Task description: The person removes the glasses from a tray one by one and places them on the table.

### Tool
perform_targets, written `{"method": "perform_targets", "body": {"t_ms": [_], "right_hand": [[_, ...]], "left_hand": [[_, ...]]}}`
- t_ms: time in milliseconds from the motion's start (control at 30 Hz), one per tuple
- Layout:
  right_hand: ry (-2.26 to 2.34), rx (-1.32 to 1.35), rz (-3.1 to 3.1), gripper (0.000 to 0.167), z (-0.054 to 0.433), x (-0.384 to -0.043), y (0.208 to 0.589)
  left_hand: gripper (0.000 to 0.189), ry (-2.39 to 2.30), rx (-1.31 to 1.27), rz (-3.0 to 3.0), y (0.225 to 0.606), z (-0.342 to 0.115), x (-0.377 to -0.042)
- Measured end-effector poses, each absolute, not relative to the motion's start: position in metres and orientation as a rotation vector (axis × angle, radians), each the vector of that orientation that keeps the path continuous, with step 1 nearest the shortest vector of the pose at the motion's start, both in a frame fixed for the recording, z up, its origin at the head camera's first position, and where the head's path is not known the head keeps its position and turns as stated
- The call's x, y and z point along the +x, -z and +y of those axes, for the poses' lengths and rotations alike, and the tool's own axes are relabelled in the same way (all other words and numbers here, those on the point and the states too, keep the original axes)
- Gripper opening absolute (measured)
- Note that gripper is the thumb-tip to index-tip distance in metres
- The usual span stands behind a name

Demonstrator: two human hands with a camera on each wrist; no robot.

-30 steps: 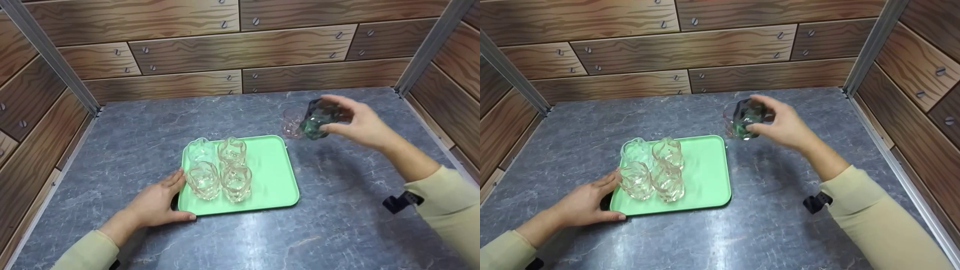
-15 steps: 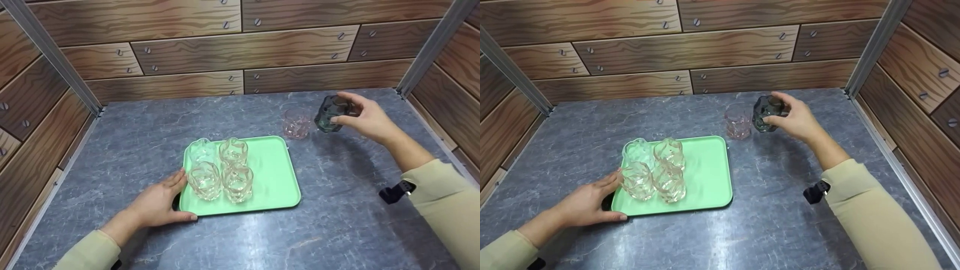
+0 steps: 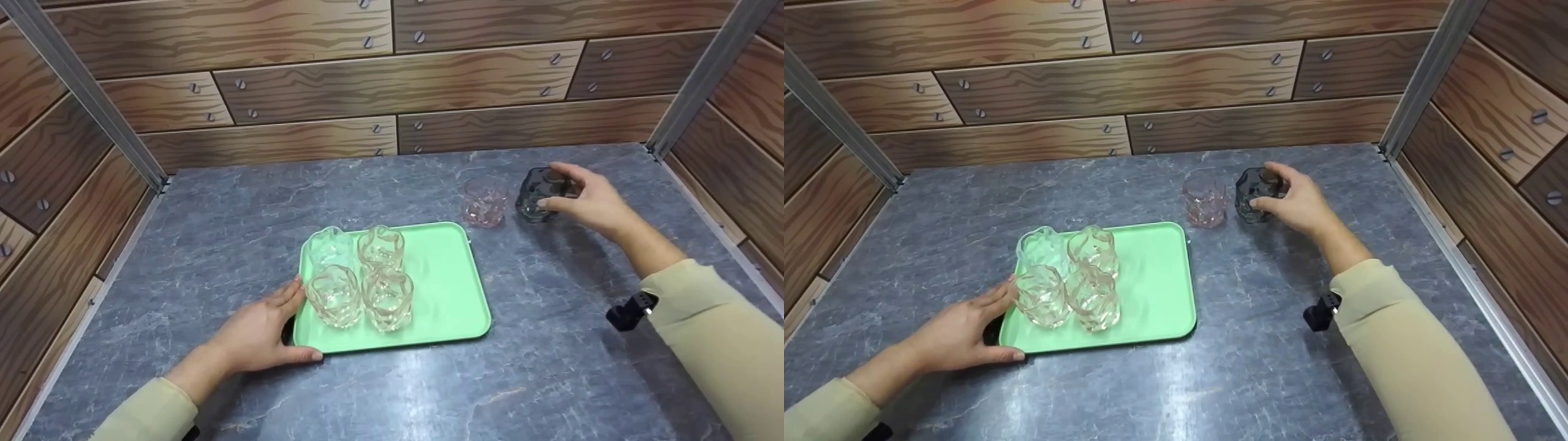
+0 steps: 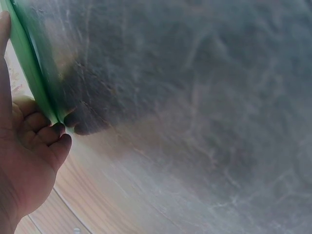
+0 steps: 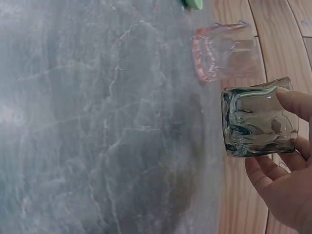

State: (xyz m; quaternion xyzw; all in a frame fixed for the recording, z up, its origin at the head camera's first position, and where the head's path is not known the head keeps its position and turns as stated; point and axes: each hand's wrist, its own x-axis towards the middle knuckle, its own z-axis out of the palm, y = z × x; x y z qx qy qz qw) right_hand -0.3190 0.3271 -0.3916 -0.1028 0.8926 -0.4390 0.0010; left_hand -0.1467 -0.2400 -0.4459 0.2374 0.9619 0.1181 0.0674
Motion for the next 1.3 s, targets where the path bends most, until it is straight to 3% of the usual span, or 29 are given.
{"method": "perform_targets", "body": {"t_ms": [1300], "right_hand": [[1.414,-0.314,2.742,0.084,0.326,-0.327,0.413]], "left_hand": [[0.124,-0.330,0.733,2.918,0.447,-0.241,-0.146]]}}
